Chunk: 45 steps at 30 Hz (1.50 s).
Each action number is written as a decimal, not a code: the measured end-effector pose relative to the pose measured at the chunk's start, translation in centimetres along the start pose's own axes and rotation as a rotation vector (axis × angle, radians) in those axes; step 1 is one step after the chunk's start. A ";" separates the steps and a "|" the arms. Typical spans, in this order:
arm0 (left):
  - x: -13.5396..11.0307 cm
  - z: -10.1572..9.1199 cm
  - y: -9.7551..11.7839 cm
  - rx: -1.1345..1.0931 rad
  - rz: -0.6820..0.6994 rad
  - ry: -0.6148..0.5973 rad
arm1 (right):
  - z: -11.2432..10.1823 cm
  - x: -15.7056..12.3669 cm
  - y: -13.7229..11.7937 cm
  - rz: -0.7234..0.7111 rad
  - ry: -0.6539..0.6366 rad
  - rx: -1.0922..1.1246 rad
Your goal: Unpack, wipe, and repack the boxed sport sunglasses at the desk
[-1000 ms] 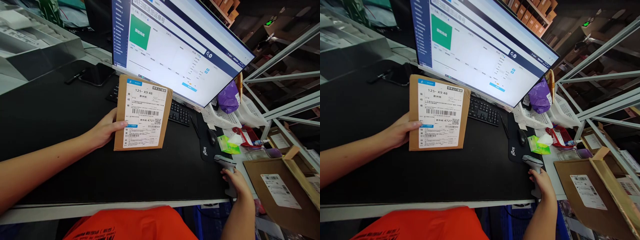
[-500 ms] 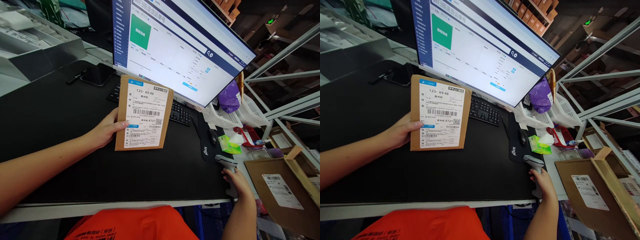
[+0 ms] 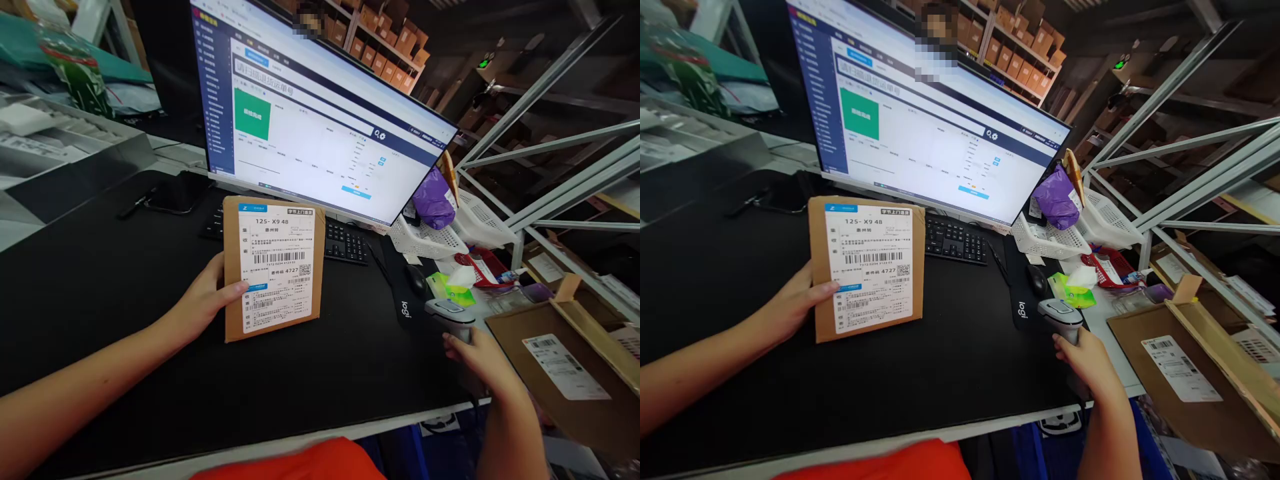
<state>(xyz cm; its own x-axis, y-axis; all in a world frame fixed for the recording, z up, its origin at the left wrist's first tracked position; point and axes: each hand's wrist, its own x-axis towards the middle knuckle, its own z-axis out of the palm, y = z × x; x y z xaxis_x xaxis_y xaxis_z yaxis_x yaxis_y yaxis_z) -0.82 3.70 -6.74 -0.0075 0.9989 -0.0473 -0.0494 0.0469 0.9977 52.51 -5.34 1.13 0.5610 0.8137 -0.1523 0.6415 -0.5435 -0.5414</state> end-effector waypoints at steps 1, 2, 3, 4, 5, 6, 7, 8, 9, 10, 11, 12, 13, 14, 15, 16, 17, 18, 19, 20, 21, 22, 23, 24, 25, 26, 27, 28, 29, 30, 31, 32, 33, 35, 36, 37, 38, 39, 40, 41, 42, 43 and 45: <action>-0.1 0.1 0.1 0.013 -0.001 0.010 | -0.1 -1.5 -1.3 -0.060 0.011 0.007; -0.2 0.1 0.2 0.024 -0.002 0.020 | 0.0 -3.2 -2.6 -0.132 0.022 0.005; -0.2 0.2 0.2 0.034 -0.005 0.030 | 0.1 -5.0 -4.0 -0.241 0.010 0.010; -0.3 0.2 0.3 0.044 -0.009 0.040 | 0.3 -6.9 -5.4 -0.382 -0.034 0.025; -0.3 0.3 0.3 0.053 -0.012 0.051 | 0.6 -8.7 -6.8 -0.520 -0.121 0.065; -0.4 0.4 0.3 0.062 -0.016 0.063 | 1.0 -10.4 -8.2 -0.630 -0.231 0.125; -0.4 0.5 0.3 0.069 -0.021 0.073 | 1.6 -11.8 -9.5 -0.719 -0.340 0.195; -0.5 0.6 0.3 0.077 -0.024 0.081 | 2.2 -12.8 -10.7 -0.786 -0.432 0.257; -0.6 0.8 0.4 0.084 -0.026 0.086 | 2.8 -13.6 -11.9 -0.833 -0.506 0.296; -0.8 0.9 0.5 0.093 -0.026 0.092 | 3.5 -14.0 -12.9 -0.871 -0.559 0.313; -0.9 1.0 0.6 0.104 -0.025 0.097 | 4.3 -14.1 -13.9 -0.899 -0.588 0.312; -1.1 1.2 0.8 0.116 -0.024 0.105 | 4.9 -14.0 -14.7 -0.920 -0.597 0.301; -1.3 1.3 0.9 0.130 -0.023 0.110 | 5.6 -13.8 -15.3 -0.933 -0.587 0.289; -1.5 1.4 1.0 0.145 -0.022 0.116 | 6.2 -13.5 -15.8 -0.939 -0.561 0.279; -1.6 1.4 1.1 0.163 -0.021 0.123 | 6.7 -13.3 -16.2 -0.940 -0.523 0.274; -1.7 1.5 1.1 0.180 -0.019 0.133 | 7.1 -13.0 -16.3 -0.939 -0.481 0.273; -1.7 1.5 1.0 0.199 -0.018 0.143 | 7.3 -12.9 -16.4 -0.938 -0.445 0.269; -1.8 1.6 1.0 0.217 -0.015 0.152 | 7.5 -12.8 -16.4 -0.940 -0.420 0.263; -1.8 1.6 0.9 0.234 -0.012 0.157 | 7.6 -12.8 -16.3 -0.946 -0.406 0.254; -1.8 1.7 0.9 0.248 -0.011 0.156 | 7.6 -12.9 -16.1 -0.955 -0.404 0.243; -1.8 1.7 0.9 0.261 -0.010 0.155 | 7.6 -13.0 -16.0 -0.964 -0.409 0.232; -1.8 1.7 0.9 0.269 -0.007 0.156 | 7.5 -13.0 -15.8 -0.969 -0.415 0.222; -1.8 1.8 0.9 0.274 -0.007 0.161 | 7.3 -13.0 -15.6 -0.971 -0.422 0.214; -1.8 1.8 1.0 0.273 -0.010 0.171 | 7.2 -12.9 -15.5 -0.972 -0.428 0.208; -1.8 1.9 1.0 0.265 -0.020 0.177 | 7.1 -12.9 -15.4 -0.974 -0.433 0.206; -1.8 1.9 1.1 0.248 -0.030 0.182 | 7.1 -12.8 -15.3 -0.978 -0.441 0.208; -1.8 1.9 1.2 0.224 -0.038 0.181 | 7.0 -12.7 -15.3 -0.985 -0.452 0.218; -1.8 2.0 1.2 0.197 -0.046 0.174 | 7.0 -12.6 -15.2 -0.990 -0.467 0.240; -1.8 2.0 1.2 0.170 -0.053 0.167 | 7.0 -12.5 -15.1 -0.991 -0.482 0.273; -1.8 2.0 1.3 0.144 -0.058 0.162 | 7.1 -12.5 -15.0 -0.985 -0.495 0.310; -1.8 2.0 1.3 0.123 -0.059 0.157 | 7.1 -12.4 -14.9 -0.971 -0.504 0.347; -1.8 2.0 1.3 0.110 -0.059 0.156 | 7.0 -12.3 -14.7 -0.949 -0.502 0.377; -1.8 2.0 1.4 0.105 -0.060 0.157 | 6.9 -12.0 -14.4 -0.920 -0.488 0.392; -1.9 2.0 1.6 0.104 -0.055 0.164 | 6.5 -10.5 -13.2 -0.833 -0.429 0.364; -2.0 2.1 1.7 0.108 -0.053 0.165 | 6.3 -9.3 -12.3 -0.768 -0.391 0.328; -2.0 2.2 1.8 0.113 -0.055 0.163 | 5.9 -7.8 -11.3 -0.689 -0.341 0.279; -2.1 2.2 1.9 0.118 -0.054 0.158 | 5.5 -5.9 -10.0 -0.595 -0.294 0.224; -2.1 2.3 1.9 0.126 -0.048 0.155 | 5.0 -3.9 -8.6 -0.488 -0.228 0.175; -2.2 2.3 1.9 0.135 -0.036 0.151 | 4.4 -1.8 -7.0 -0.376 -0.141 0.117; -2.2 2.3 1.8 0.143 -0.020 0.150 | 3.8 0.3 -5.4 -0.265 -0.058 0.059; -2.1 2.3 1.6 0.150 -0.003 0.154 | 3.2 2.1 -3.8 -0.149 -0.001 0.027; -2.1 2.2 1.4 0.153 0.013 0.159 | 2.5 3.6 -2.2 -0.043 0.022 0.033; -1.9 2.0 0.9 0.148 0.027 0.169 | 1.5 5.6 0.6 0.068 0.026 0.041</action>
<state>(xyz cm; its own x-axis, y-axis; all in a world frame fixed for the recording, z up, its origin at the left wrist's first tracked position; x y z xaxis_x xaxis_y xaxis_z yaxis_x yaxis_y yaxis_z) 1.10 1.82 -5.67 -0.1746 0.9845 -0.0155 0.1005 0.0335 0.9944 55.24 -0.76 -1.26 0.6162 0.7693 -0.1687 0.5800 -0.5882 -0.5636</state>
